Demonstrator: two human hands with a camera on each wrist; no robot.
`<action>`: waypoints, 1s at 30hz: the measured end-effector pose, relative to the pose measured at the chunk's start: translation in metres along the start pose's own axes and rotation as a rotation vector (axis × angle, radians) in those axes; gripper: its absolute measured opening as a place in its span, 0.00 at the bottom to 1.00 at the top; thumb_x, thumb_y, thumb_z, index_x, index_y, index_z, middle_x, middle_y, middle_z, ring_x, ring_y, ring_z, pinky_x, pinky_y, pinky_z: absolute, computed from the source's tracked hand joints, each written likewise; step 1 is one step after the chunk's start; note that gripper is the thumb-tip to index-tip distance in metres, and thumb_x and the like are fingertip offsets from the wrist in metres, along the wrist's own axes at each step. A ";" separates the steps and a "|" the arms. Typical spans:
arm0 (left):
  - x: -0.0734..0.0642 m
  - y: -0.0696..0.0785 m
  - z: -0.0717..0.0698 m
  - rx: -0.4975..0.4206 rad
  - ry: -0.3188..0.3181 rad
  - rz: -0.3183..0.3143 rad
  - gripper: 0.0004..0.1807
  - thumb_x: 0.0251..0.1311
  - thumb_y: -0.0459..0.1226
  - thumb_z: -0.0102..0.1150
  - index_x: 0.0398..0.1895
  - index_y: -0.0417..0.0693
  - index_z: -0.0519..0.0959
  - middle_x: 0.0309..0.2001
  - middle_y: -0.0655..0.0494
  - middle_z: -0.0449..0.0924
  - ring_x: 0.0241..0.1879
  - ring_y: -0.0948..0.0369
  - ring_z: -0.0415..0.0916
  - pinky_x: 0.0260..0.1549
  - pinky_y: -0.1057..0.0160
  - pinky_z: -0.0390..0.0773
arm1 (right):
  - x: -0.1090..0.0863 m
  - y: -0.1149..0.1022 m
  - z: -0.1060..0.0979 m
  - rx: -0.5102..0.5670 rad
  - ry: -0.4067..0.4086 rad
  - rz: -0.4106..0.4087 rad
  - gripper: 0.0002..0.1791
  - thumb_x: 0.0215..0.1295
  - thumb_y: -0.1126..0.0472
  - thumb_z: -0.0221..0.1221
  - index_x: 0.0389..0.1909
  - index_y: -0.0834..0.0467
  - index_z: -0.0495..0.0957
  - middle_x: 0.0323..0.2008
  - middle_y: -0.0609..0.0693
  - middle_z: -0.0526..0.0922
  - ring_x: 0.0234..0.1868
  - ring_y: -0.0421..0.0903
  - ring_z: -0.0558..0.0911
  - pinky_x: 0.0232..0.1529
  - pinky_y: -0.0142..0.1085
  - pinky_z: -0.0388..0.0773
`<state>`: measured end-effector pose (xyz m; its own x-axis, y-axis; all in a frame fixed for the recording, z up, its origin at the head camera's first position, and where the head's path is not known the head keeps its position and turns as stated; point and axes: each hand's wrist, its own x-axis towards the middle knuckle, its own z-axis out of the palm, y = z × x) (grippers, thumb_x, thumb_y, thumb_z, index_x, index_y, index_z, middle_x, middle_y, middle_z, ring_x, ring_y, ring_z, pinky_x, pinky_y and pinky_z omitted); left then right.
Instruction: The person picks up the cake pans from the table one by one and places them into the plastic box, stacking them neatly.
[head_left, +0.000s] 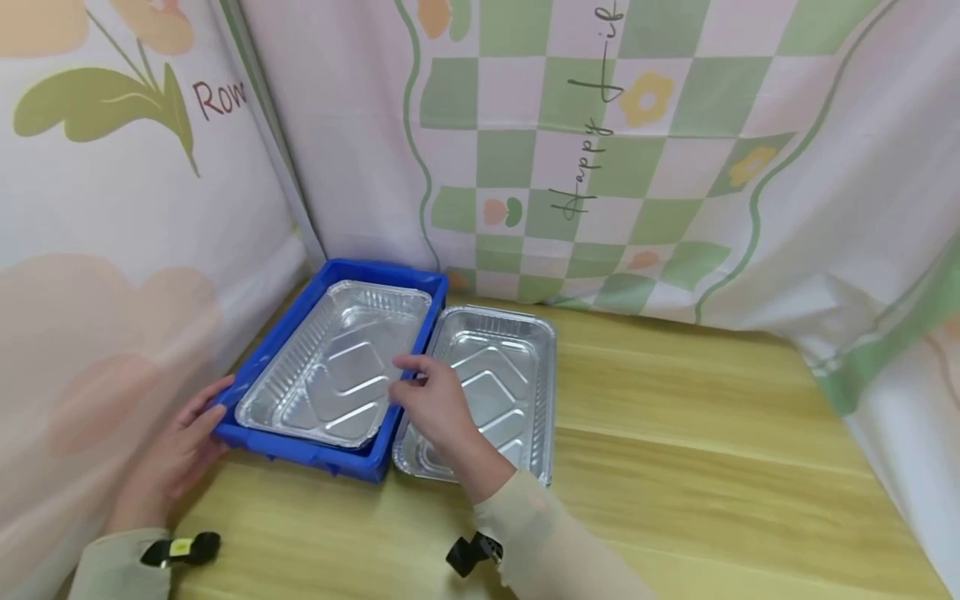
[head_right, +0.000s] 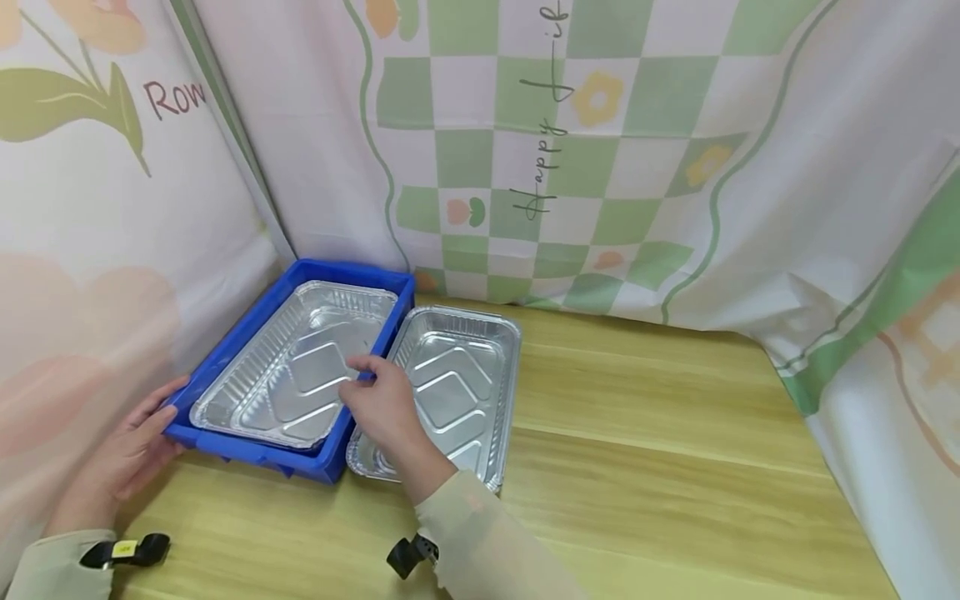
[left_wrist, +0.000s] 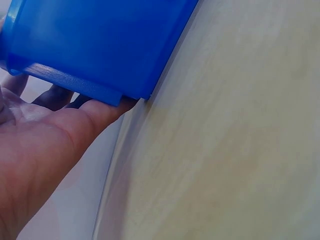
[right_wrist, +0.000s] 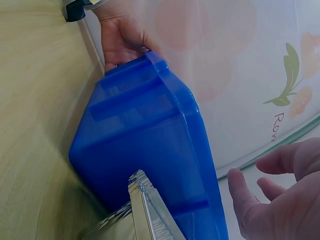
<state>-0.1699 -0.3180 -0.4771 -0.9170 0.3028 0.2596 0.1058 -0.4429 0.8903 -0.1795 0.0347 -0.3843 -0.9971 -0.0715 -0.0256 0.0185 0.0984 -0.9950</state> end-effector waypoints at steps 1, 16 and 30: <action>0.000 0.000 0.000 0.004 0.002 -0.001 0.26 0.77 0.28 0.29 0.73 0.52 0.64 0.58 0.56 0.74 0.50 0.60 0.78 0.44 0.62 0.81 | 0.000 0.000 0.000 0.008 -0.001 -0.007 0.21 0.50 0.71 0.61 0.48 0.60 0.83 0.33 0.52 0.83 0.31 0.43 0.80 0.31 0.33 0.77; -0.001 -0.002 -0.002 0.000 0.006 0.007 0.27 0.77 0.28 0.29 0.73 0.52 0.63 0.57 0.56 0.74 0.49 0.60 0.79 0.43 0.63 0.81 | -0.003 0.005 -0.015 0.105 -0.037 0.008 0.19 0.55 0.72 0.62 0.50 0.65 0.79 0.52 0.60 0.79 0.36 0.51 0.85 0.41 0.37 0.81; -0.001 -0.001 -0.001 0.006 0.023 -0.004 0.27 0.77 0.27 0.30 0.73 0.53 0.64 0.56 0.56 0.75 0.47 0.60 0.79 0.42 0.64 0.81 | -0.003 0.008 -0.032 0.092 0.003 -0.018 0.20 0.52 0.72 0.61 0.49 0.67 0.79 0.48 0.57 0.80 0.34 0.45 0.83 0.38 0.35 0.80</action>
<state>-0.1693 -0.3192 -0.4787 -0.9261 0.2851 0.2471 0.1041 -0.4363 0.8937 -0.1790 0.0674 -0.3888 -0.9976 -0.0695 -0.0079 0.0075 0.0057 -1.0000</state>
